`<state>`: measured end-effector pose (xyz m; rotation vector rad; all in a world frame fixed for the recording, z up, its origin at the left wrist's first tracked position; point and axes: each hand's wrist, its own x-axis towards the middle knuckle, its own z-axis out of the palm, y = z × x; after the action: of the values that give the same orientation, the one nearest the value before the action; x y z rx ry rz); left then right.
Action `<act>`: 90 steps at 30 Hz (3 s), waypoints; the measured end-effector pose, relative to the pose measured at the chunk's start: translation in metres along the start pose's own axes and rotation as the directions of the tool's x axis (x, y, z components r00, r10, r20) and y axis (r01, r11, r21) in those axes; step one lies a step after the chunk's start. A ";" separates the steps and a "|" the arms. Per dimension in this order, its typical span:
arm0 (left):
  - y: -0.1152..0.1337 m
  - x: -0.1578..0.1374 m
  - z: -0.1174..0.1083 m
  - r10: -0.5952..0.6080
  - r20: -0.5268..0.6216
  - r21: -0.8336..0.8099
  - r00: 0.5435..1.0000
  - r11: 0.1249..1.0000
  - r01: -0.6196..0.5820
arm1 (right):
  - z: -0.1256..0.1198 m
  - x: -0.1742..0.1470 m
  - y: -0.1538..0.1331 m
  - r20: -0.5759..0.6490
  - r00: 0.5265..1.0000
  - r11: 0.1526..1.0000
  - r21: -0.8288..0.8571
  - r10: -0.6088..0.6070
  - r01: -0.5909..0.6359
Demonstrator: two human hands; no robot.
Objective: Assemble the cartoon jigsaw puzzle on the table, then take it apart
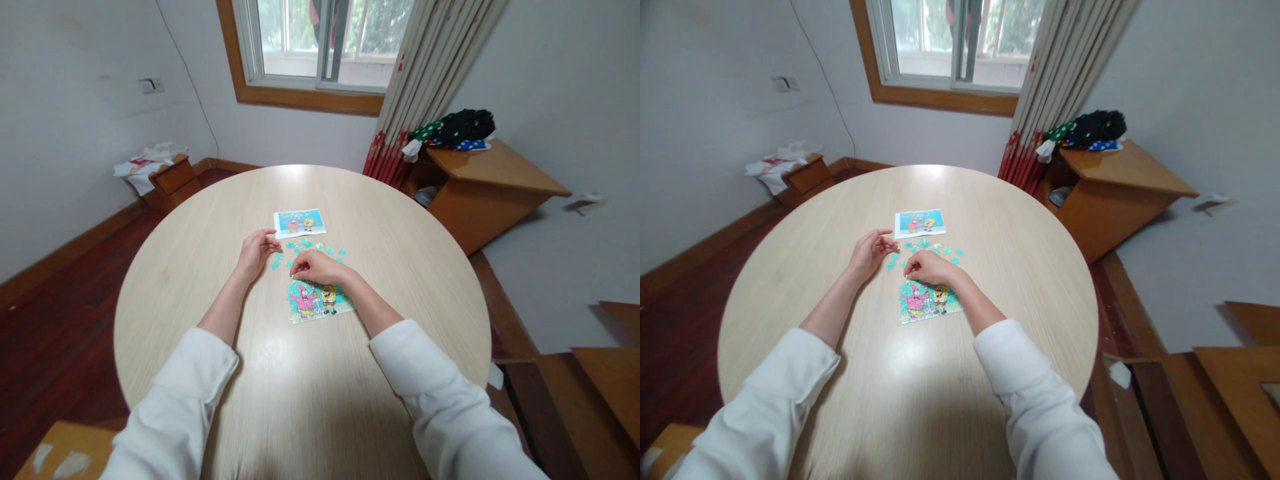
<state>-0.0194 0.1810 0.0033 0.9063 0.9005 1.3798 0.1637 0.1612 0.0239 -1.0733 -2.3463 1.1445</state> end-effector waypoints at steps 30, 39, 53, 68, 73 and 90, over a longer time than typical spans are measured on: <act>0.001 -0.001 -0.001 -0.006 0.009 0.006 1.000 1.000 0.006 | -0.002 0.001 0.009 -0.263 0.957 0.932 0.362 0.124 -0.021; 0.003 -0.002 0.001 -0.014 0.004 0.005 1.000 1.000 0.014 | -0.020 -0.007 0.019 -0.406 0.906 0.981 0.190 0.119 -0.044; -0.001 0.000 -0.002 -0.006 -0.001 0.020 1.000 1.000 0.006 | -0.054 -0.027 0.043 -0.464 0.844 0.923 -0.125 0.269 -0.363; 0.001 0.000 0.000 -0.008 -0.001 0.026 1.000 1.000 0.008 | -0.042 -0.020 0.049 -0.415 0.903 0.962 -0.182 0.112 -0.203; 0.000 0.000 0.000 -0.010 -0.005 0.014 1.000 1.000 0.010 | -0.043 -0.021 0.043 -0.423 0.895 0.953 -0.185 0.142 -0.239; -0.001 0.002 -0.003 0.204 -0.221 0.249 0.954 0.957 -0.147 | -0.045 -0.024 0.062 -0.475 0.862 0.978 -0.015 0.178 -0.210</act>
<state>-0.0212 0.1828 0.0009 1.0263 1.2107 1.5885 0.2358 0.1921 0.0050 -1.4522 -1.9330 0.7532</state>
